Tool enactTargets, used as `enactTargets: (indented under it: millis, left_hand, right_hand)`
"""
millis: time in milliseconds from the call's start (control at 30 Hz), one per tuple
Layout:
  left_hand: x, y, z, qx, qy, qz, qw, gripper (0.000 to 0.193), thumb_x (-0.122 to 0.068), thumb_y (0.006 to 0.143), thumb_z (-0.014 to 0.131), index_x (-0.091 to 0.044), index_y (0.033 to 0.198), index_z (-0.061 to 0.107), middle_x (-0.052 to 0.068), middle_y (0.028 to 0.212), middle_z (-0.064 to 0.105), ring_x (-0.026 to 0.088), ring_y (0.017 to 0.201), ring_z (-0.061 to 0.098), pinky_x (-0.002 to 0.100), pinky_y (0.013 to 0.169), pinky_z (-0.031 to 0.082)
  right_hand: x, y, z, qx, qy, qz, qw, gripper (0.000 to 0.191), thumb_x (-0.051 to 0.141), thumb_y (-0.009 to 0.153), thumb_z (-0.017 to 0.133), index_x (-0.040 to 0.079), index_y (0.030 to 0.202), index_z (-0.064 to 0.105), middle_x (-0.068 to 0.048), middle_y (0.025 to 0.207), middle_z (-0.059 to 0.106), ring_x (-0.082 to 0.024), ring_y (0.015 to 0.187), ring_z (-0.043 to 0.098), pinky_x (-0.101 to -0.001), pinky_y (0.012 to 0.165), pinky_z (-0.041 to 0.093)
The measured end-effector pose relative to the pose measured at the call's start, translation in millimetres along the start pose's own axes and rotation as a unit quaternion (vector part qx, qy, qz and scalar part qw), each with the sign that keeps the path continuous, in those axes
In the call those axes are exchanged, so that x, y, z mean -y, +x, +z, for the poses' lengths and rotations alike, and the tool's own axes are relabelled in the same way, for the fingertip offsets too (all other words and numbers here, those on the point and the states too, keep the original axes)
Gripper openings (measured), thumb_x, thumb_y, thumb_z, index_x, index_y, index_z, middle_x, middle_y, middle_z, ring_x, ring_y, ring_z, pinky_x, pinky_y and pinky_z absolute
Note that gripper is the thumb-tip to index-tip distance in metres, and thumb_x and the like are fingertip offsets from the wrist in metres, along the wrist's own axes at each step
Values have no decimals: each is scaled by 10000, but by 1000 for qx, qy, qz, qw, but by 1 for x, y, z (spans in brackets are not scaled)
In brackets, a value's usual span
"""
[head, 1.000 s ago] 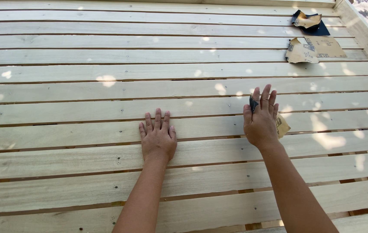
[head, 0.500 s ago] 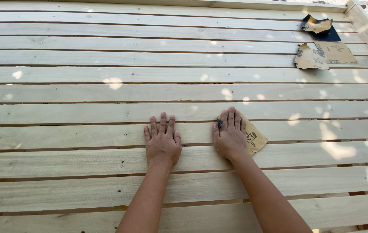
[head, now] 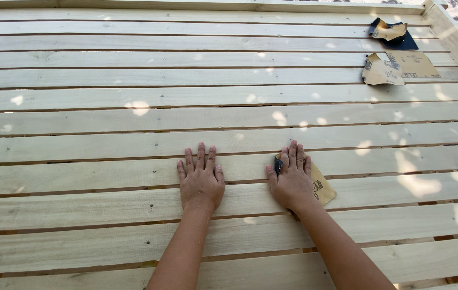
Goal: The person sands the slatted wooden surface of a bench or table outdoors, holding a piece of sandpaper in one hand and rubbing it back and forth along the wood planks while the other hand steadies the surface. They work across different sections of the slats throughout the episode.
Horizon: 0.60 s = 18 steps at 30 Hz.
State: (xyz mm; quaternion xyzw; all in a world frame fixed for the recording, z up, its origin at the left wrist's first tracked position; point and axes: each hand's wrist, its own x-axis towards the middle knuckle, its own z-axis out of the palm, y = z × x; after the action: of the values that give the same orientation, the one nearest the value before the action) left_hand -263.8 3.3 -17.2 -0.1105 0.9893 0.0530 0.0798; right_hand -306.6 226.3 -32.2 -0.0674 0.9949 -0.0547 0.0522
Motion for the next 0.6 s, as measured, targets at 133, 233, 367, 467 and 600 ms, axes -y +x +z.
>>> enactTargets:
  millis: [133,233,367,467,600]
  left_hand:
    - [0,1,0,10,12,2,1000,614,-458,1023,168,-336,1618,77,-53,1703,13,246,1557,-18,459,1257,25]
    - [1,4,2,-9,2,2,1000,612,-460,1021,163,-341,1615,75,-57,1698,14,238,1555,-20,456,1256,21]
    - [1,2,7,-5,-2,4,1000,608,-455,1026,163,-333,1617,81,-47,1701,17,245,1556,-22,459,1257,19]
    - [0,3,8,-11,2,7,1000,614,-449,1023,166,-324,1619,81,-43,1702,16,250,1554,-20,462,1255,21]
    - [0,6,8,-8,1,5,1000,620,-448,1017,168,-319,1616,74,-44,1697,10,247,1549,-19,462,1251,15]
  right_hand:
    - [-1,7,13,-7,34,17,999,782,557,1035,198,39,1610,90,-280,1670,-40,-412,1554,-72,-509,1238,-19]
    - [8,71,-1,7,38,67,997,766,539,1037,184,62,1623,60,-279,1668,-49,-406,1553,-77,-508,1248,-33]
    - [16,78,-5,-10,64,75,995,770,515,1041,193,30,1622,49,-284,1674,-35,-406,1559,-54,-508,1249,-19]
    - [15,34,8,-12,39,38,998,801,524,1035,210,-8,1606,26,-279,1669,-39,-399,1550,-60,-500,1240,-25]
    - [16,23,16,-5,38,29,999,816,528,1039,214,-39,1595,26,-282,1669,-34,-391,1557,-61,-488,1244,-16]
